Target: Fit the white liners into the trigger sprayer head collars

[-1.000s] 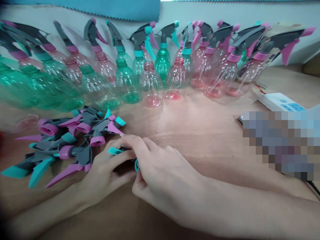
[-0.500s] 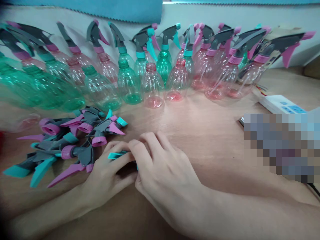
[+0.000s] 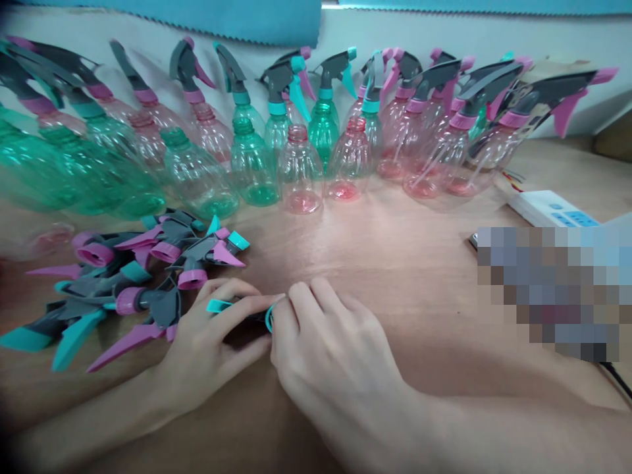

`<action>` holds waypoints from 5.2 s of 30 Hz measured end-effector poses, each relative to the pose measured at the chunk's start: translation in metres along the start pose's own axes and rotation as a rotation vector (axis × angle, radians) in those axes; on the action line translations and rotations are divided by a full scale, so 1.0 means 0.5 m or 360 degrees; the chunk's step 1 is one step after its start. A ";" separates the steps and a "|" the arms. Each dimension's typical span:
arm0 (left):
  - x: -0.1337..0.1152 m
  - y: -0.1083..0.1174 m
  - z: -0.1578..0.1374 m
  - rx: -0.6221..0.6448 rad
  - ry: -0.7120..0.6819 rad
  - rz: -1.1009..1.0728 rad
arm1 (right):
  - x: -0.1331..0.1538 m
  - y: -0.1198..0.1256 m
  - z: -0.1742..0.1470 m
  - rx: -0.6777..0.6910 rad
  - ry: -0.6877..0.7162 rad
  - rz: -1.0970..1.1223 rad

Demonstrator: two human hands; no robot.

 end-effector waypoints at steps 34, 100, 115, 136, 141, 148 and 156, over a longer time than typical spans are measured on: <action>0.022 -0.005 -0.006 0.0116 0.0296 -0.0163 | -0.115 -0.039 0.021 0.0719 -0.0661 0.1998; 0.007 0.002 -0.006 0.0064 -0.0008 -0.0003 | -0.067 -0.021 0.006 0.0358 -0.0157 0.1048; 0.014 0.004 -0.005 0.0024 -0.0045 0.0026 | -0.043 -0.025 0.007 0.0133 -0.0208 0.1175; 0.012 0.004 -0.005 0.0051 -0.0050 0.0054 | -0.055 -0.013 0.007 0.0178 0.0245 0.0995; 0.014 0.005 -0.004 0.0036 -0.0028 0.0032 | -0.048 -0.028 0.008 0.0013 0.0067 0.0937; 0.014 0.008 -0.001 0.0053 0.0180 -0.0118 | -0.054 -0.012 0.013 0.0132 0.0044 0.0917; 0.005 0.019 -0.011 -0.0087 0.0111 -0.0212 | -0.048 0.012 0.001 0.0217 -0.0060 0.0951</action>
Point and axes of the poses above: each hand's wrist, its own z-axis towards the middle knuckle, its own y-axis out of the back of the hand, x = y × z, the point moved 3 cm from there along z, towards the middle knuckle, and after that the axes turned 9 degrees about y, right-handed, at the moved point
